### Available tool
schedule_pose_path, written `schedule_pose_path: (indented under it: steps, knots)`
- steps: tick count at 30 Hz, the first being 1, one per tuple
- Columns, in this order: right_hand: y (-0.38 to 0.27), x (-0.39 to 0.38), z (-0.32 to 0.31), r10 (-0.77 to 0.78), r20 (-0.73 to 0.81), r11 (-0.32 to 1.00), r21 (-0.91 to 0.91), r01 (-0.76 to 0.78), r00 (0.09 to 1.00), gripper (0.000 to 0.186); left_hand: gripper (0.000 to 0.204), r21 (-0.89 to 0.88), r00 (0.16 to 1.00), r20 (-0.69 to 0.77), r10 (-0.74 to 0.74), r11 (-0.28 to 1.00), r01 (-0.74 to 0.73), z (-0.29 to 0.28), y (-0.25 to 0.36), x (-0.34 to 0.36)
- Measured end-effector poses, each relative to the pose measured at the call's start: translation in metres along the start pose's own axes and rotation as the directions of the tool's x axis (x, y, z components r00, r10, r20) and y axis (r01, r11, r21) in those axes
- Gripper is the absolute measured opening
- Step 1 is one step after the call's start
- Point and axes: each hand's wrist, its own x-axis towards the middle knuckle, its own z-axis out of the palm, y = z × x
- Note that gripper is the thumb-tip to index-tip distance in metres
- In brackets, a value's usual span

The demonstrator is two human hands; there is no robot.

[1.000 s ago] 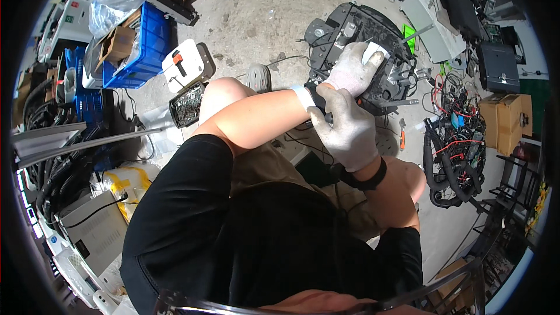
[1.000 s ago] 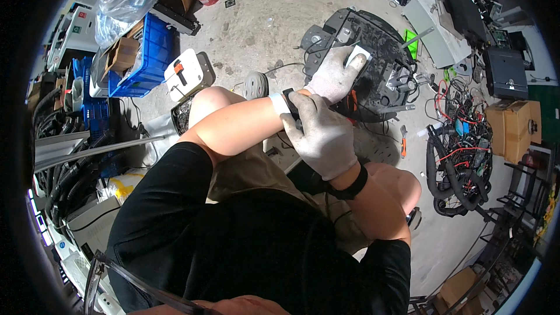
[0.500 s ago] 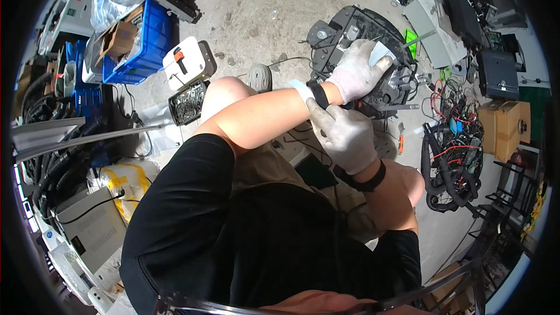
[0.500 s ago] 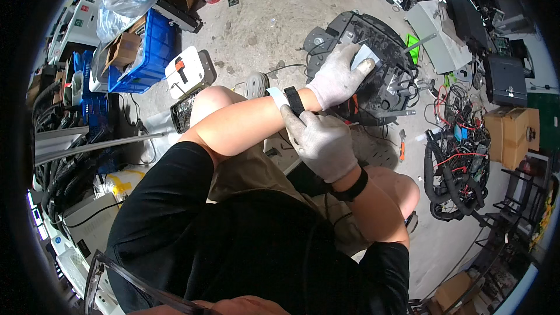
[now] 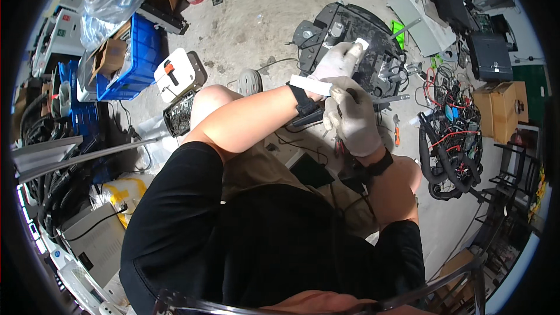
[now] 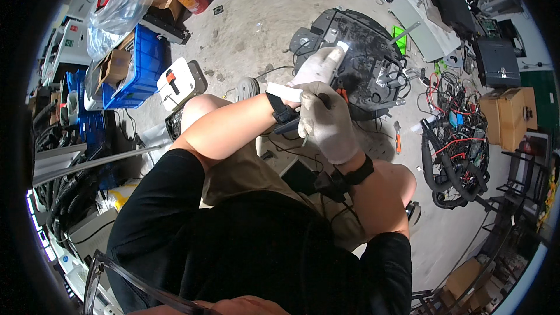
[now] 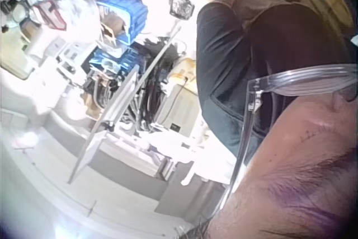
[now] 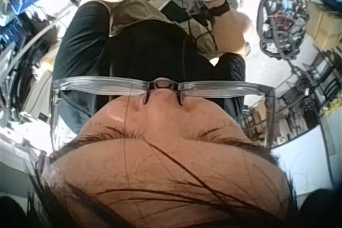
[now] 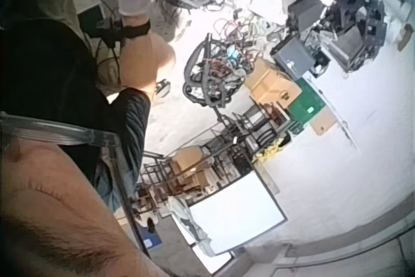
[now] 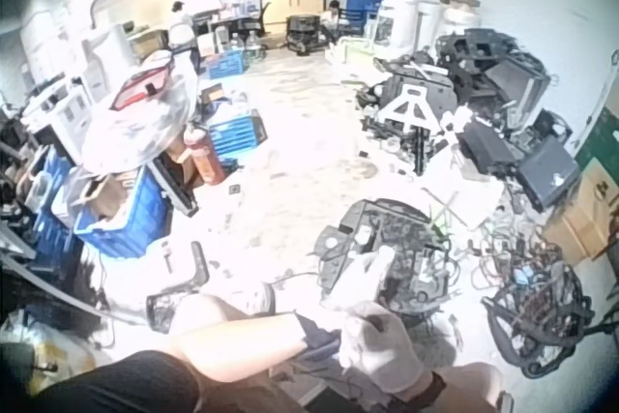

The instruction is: Unscrewing and inspecting a circuit board inside a robotic device.

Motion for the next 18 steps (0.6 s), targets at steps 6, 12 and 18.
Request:
schedule_pose_path:
  steps: [6,12,18]
  knots:
    - [-0.005,-0.004,-0.019,0.034,0.006,0.983,0.182,-0.034,0.999,0.014,0.046,-0.726,0.955,0.248,-0.165,0.621,0.296,-0.004,-0.018,0.019]
    - [-0.046,-0.005,-0.066,-0.197,-0.313,0.938,0.216,0.272,0.929,0.017,0.051,-0.87,0.879,0.476,0.04,0.17,0.463,-0.039,0.024,0.004]
    - [-0.063,-0.017,-0.108,-0.35,-0.412,0.869,0.191,0.455,0.841,0.016,0.052,-0.848,0.836,0.53,0.144,0.071,0.526,-0.05,0.023,-0.001]
